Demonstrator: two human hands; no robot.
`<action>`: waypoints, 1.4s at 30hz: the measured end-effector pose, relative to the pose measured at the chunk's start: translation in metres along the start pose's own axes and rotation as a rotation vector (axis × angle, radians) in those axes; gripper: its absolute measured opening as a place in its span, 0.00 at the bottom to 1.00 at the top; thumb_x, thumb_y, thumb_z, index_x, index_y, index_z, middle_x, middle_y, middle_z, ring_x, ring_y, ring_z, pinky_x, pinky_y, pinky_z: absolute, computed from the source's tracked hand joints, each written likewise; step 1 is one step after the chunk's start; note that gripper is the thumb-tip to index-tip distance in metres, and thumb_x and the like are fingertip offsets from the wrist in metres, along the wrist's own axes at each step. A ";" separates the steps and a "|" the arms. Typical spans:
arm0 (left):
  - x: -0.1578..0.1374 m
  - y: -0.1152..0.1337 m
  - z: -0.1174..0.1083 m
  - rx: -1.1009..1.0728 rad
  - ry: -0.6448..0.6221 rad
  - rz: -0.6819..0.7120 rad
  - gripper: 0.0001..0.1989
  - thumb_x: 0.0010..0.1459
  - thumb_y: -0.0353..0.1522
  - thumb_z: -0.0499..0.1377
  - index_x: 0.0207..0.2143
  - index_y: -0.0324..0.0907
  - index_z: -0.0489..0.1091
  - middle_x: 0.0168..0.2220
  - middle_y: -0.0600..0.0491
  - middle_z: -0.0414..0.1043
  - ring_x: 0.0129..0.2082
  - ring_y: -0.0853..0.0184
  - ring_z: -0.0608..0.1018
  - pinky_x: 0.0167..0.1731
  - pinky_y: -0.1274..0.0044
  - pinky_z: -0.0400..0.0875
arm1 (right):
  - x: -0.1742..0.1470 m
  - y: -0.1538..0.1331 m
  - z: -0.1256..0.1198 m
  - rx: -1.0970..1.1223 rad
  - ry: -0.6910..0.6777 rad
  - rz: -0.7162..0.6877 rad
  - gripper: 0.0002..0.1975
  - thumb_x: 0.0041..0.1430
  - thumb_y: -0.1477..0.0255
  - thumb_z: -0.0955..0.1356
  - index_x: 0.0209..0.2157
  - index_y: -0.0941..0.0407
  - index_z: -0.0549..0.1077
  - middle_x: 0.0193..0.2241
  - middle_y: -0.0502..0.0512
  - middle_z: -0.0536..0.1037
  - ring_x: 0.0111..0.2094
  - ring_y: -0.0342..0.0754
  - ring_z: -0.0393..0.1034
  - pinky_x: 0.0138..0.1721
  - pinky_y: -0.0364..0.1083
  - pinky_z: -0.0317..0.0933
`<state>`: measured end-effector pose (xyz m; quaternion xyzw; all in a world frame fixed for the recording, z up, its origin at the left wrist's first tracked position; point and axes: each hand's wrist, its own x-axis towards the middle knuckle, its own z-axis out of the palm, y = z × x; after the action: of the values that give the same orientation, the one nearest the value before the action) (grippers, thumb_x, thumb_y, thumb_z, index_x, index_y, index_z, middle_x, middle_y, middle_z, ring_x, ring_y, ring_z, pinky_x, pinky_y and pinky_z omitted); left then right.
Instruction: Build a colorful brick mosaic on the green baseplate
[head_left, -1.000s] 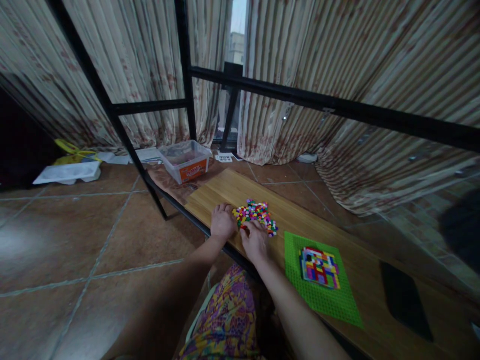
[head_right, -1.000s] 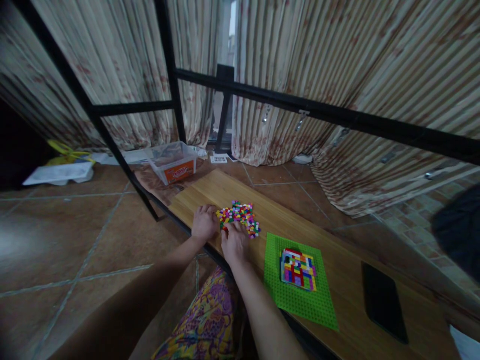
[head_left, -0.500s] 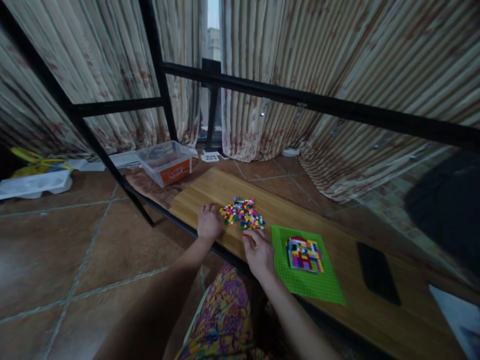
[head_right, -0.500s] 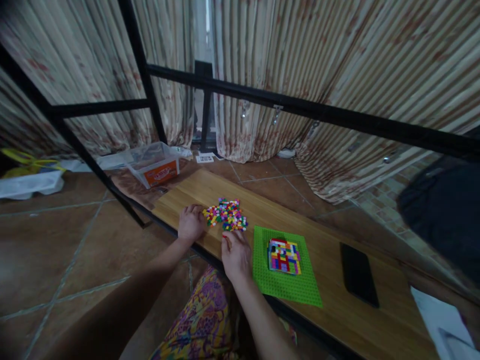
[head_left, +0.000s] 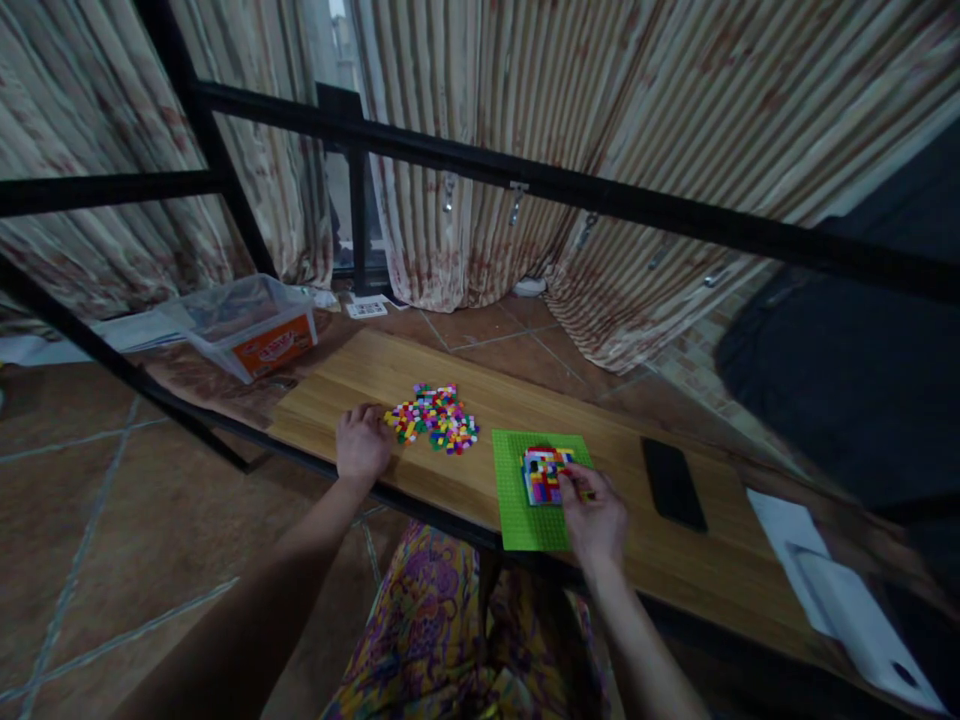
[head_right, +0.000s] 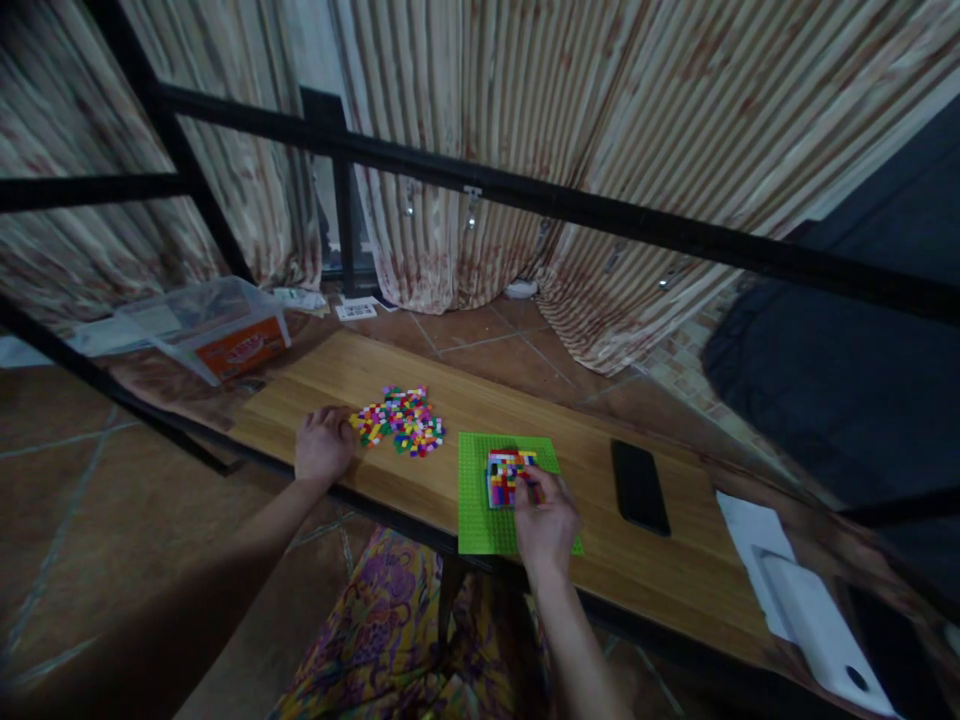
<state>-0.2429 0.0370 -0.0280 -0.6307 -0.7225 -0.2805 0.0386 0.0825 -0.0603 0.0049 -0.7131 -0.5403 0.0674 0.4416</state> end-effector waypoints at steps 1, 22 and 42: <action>0.000 0.000 0.000 0.001 0.003 0.004 0.18 0.59 0.29 0.47 0.45 0.38 0.74 0.46 0.44 0.74 0.45 0.54 0.72 0.49 0.65 0.66 | 0.002 0.002 0.000 -0.043 0.007 -0.004 0.16 0.56 0.60 0.64 0.36 0.56 0.77 0.34 0.58 0.79 0.35 0.51 0.71 0.41 0.50 0.64; 0.001 -0.003 0.004 0.020 0.022 0.032 0.18 0.59 0.30 0.47 0.43 0.37 0.74 0.44 0.43 0.74 0.44 0.54 0.72 0.48 0.65 0.66 | 0.001 0.009 0.001 -0.208 0.020 -0.094 0.14 0.57 0.63 0.64 0.34 0.55 0.79 0.35 0.59 0.78 0.40 0.55 0.67 0.47 0.52 0.57; 0.001 -0.004 0.004 -0.006 0.044 0.040 0.18 0.58 0.30 0.48 0.43 0.37 0.74 0.43 0.42 0.74 0.43 0.53 0.72 0.46 0.64 0.66 | 0.006 0.031 0.005 0.176 0.104 0.182 0.22 0.52 0.54 0.68 0.34 0.59 0.78 0.32 0.60 0.80 0.30 0.50 0.71 0.33 0.47 0.63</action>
<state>-0.2457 0.0401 -0.0325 -0.6389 -0.7079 -0.2956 0.0584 0.1041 -0.0531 -0.0179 -0.7201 -0.4419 0.1174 0.5219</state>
